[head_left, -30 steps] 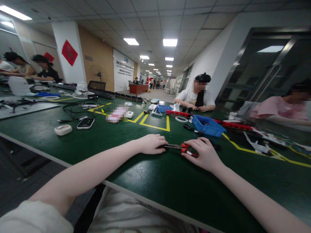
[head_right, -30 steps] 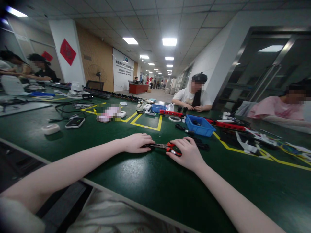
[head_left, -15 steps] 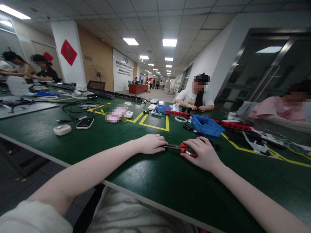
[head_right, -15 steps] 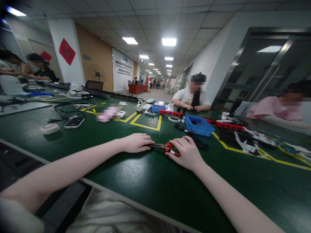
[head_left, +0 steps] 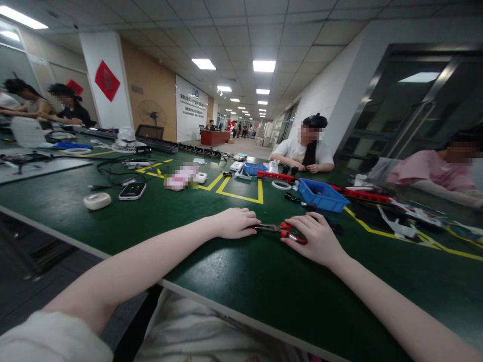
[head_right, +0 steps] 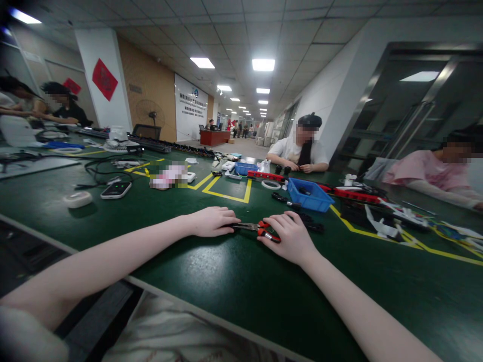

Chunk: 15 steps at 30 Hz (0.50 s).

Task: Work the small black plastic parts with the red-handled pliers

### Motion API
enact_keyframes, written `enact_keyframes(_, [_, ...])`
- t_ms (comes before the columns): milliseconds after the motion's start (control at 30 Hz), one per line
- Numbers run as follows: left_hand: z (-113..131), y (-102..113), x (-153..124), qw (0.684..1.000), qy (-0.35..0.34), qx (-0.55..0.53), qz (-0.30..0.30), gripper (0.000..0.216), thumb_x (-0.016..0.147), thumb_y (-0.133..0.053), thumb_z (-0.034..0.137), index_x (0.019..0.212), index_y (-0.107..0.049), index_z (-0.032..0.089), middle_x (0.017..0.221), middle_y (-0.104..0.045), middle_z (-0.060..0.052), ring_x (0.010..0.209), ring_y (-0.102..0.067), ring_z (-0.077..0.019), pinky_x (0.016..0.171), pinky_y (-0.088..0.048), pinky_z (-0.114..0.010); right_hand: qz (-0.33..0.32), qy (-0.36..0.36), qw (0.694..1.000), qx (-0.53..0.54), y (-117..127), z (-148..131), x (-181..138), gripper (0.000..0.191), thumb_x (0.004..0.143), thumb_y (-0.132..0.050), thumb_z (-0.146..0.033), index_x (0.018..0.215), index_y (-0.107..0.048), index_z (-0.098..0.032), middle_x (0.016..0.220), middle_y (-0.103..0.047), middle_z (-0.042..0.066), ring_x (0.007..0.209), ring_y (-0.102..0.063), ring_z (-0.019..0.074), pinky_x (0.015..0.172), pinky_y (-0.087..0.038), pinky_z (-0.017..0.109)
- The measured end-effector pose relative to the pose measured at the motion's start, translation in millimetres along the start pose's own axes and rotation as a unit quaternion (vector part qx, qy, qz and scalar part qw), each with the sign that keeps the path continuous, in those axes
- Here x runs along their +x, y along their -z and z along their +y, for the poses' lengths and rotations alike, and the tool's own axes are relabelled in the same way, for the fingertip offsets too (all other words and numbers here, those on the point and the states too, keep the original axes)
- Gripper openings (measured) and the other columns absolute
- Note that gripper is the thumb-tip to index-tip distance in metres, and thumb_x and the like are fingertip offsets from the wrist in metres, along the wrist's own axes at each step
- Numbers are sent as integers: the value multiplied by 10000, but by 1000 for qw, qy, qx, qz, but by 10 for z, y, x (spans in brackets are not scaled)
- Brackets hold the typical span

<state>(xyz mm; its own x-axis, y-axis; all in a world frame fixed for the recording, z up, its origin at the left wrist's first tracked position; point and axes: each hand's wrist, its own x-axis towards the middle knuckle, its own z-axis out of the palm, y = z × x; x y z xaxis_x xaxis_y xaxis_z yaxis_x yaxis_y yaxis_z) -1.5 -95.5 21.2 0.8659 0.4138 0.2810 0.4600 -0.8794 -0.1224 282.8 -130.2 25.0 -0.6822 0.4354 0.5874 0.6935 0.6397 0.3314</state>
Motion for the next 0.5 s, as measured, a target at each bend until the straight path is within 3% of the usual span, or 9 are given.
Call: enact_keyframes(500, [1, 19, -10, 1000, -1, -8, -4, 371, 995, -406, 361, 1286, -541, 175, 1139, -617, -96, 976, -595, -219, 838, -465, -323, -21, -10, 1000, 13, 25, 39, -1, 340, 847, -629, -454, 1084, -633, -209, 1022, -720, 68, 943, -657, 230, 959, -394, 449])
